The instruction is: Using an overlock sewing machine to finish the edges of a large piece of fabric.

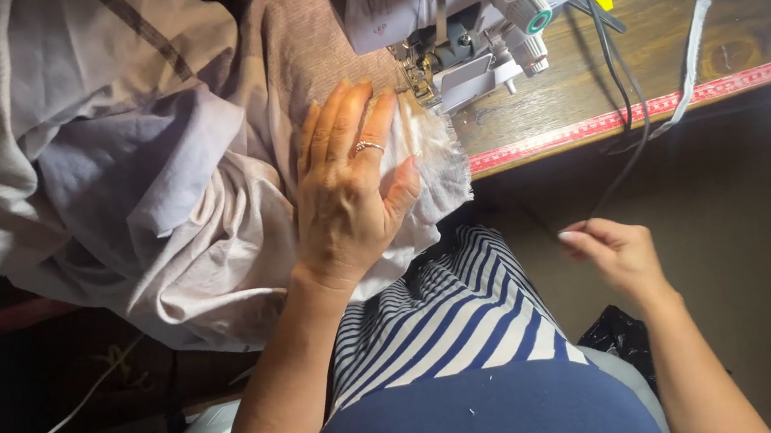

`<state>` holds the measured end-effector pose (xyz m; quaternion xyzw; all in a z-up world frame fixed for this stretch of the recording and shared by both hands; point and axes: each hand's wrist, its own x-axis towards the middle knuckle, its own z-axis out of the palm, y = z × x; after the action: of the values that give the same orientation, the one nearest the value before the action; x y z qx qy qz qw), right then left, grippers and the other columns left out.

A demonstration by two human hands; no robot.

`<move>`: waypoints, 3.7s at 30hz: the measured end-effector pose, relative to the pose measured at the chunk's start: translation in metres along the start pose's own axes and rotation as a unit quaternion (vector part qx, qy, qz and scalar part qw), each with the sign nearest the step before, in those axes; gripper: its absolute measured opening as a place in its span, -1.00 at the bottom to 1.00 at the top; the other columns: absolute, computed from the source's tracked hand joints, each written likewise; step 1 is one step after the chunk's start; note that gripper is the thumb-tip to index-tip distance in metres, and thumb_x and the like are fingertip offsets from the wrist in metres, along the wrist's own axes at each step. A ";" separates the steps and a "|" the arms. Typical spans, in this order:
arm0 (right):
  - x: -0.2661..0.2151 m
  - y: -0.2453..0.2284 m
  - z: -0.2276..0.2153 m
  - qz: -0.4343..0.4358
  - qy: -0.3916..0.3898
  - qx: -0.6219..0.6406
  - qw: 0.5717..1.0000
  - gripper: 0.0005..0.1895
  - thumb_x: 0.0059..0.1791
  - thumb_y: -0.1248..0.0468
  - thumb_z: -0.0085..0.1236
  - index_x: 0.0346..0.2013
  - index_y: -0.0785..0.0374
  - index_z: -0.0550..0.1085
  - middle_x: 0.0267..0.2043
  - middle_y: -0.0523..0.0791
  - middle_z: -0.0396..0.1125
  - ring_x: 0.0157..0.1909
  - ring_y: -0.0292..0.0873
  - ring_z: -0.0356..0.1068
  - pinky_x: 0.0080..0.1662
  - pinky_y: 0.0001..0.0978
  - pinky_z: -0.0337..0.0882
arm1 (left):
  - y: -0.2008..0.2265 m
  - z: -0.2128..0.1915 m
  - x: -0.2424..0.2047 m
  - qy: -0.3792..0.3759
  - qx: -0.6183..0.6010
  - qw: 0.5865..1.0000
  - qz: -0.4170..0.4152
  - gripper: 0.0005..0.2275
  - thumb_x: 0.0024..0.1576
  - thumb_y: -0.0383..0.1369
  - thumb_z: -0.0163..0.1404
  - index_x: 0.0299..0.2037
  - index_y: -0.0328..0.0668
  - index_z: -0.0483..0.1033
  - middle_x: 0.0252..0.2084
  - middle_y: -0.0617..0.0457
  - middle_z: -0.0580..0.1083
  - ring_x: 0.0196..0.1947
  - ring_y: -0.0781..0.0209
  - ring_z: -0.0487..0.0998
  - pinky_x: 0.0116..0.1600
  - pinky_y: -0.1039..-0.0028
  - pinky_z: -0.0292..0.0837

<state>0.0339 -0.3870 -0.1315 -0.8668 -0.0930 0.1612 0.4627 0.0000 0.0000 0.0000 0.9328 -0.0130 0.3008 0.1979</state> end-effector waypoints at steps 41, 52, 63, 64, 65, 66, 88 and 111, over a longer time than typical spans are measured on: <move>0.055 -0.003 0.015 -0.012 0.048 -0.154 0.987 -0.82 0.14 0.36 0.10 -0.12 0.47 0.55 -0.29 0.20 0.53 -0.24 0.10 0.58 -0.18 -0.13 0.56 | -0.001 -0.001 0.001 0.046 0.002 0.999 0.012 -0.52 0.21 -0.10 -0.11 0.26 -0.21 0.44 0.27 -0.17 0.40 0.38 -0.11 0.34 0.49 0.14 0.08; 0.043 0.022 -0.005 0.163 0.065 -0.132 0.976 -0.82 0.13 0.21 0.08 -0.18 0.27 0.52 -0.28 -0.03 0.59 -0.18 -0.13 0.62 -0.01 -0.37 0.49 | 0.016 -0.028 0.009 0.011 -0.076 0.996 0.041 -0.69 0.18 -0.44 -0.09 0.09 -0.09 0.60 0.21 -0.16 0.50 0.38 -0.41 0.28 0.46 -0.24 0.05; 0.056 -0.072 -0.001 0.265 -0.120 -0.395 0.871 -0.47 0.08 -0.22 -0.08 -0.22 0.18 0.54 -0.12 0.09 0.52 -0.02 0.24 0.46 -0.04 -0.02 0.42 | 0.034 -0.033 0.016 0.072 -0.071 0.994 0.045 -0.69 0.29 -0.22 -0.05 -0.02 -0.36 0.54 0.05 -0.32 0.54 0.18 -0.22 0.50 0.32 0.07 0.34; 0.053 -0.095 0.003 0.264 -0.121 -0.396 0.871 -0.47 0.08 -0.22 -0.08 -0.22 0.18 0.54 -0.12 0.09 0.52 -0.02 0.24 0.46 -0.04 -0.02 0.42 | 0.033 -0.030 0.014 0.073 -0.070 0.994 0.043 -0.69 0.29 -0.22 -0.05 -0.02 -0.36 0.54 0.05 -0.32 0.54 0.18 -0.22 0.50 0.32 0.07 0.34; 0.050 -0.118 0.007 0.176 -0.119 -0.328 0.921 -0.53 0.02 -0.18 0.03 -0.11 0.12 0.57 -0.04 -0.05 0.55 0.01 0.06 0.52 0.03 -0.15 0.45 | 0.032 -0.028 0.012 0.072 -0.070 0.994 0.042 -0.60 0.31 -0.15 -0.12 0.02 -0.43 0.52 0.08 -0.31 0.53 0.20 -0.21 0.49 0.35 0.06 0.32; 0.046 -0.141 0.011 0.085 -0.112 -0.255 0.957 -0.52 -0.05 -0.14 0.14 0.00 0.06 0.60 0.03 -0.19 0.58 0.04 -0.12 0.57 0.10 -0.27 0.47 | 0.031 -0.025 0.011 0.072 -0.069 0.994 0.041 -0.51 0.33 -0.08 -0.18 0.06 -0.51 0.50 0.12 -0.30 0.52 0.22 -0.21 0.48 0.37 0.05 0.29; 0.096 -0.118 -0.013 -0.046 -0.332 -0.421 0.843 -0.69 -0.10 0.14 0.32 -0.09 0.11 0.66 -0.10 -0.04 0.60 0.01 0.08 0.59 0.03 -0.06 0.55 | 0.020 -0.001 0.002 0.036 -0.036 0.998 0.042 -0.59 0.30 -0.15 -0.12 0.19 -0.29 0.46 0.25 -0.21 0.42 0.33 -0.16 0.38 0.45 0.09 0.16; 0.083 -0.111 0.026 -0.199 -0.219 -0.310 0.903 -0.61 -0.08 0.10 0.28 -0.03 0.20 0.58 -0.14 0.12 0.54 -0.02 0.25 0.54 -0.06 0.13 0.52 | 0.018 0.001 -0.003 0.035 -0.020 0.998 0.050 -0.57 0.31 -0.13 -0.19 0.25 -0.24 0.42 0.29 -0.16 0.39 0.35 -0.12 0.36 0.44 0.09 0.17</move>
<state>0.1007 -0.2795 -0.0690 -0.8726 -0.4083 0.2144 0.1607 -0.0041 -0.0172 0.0043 0.9158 -0.0583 0.3427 0.2012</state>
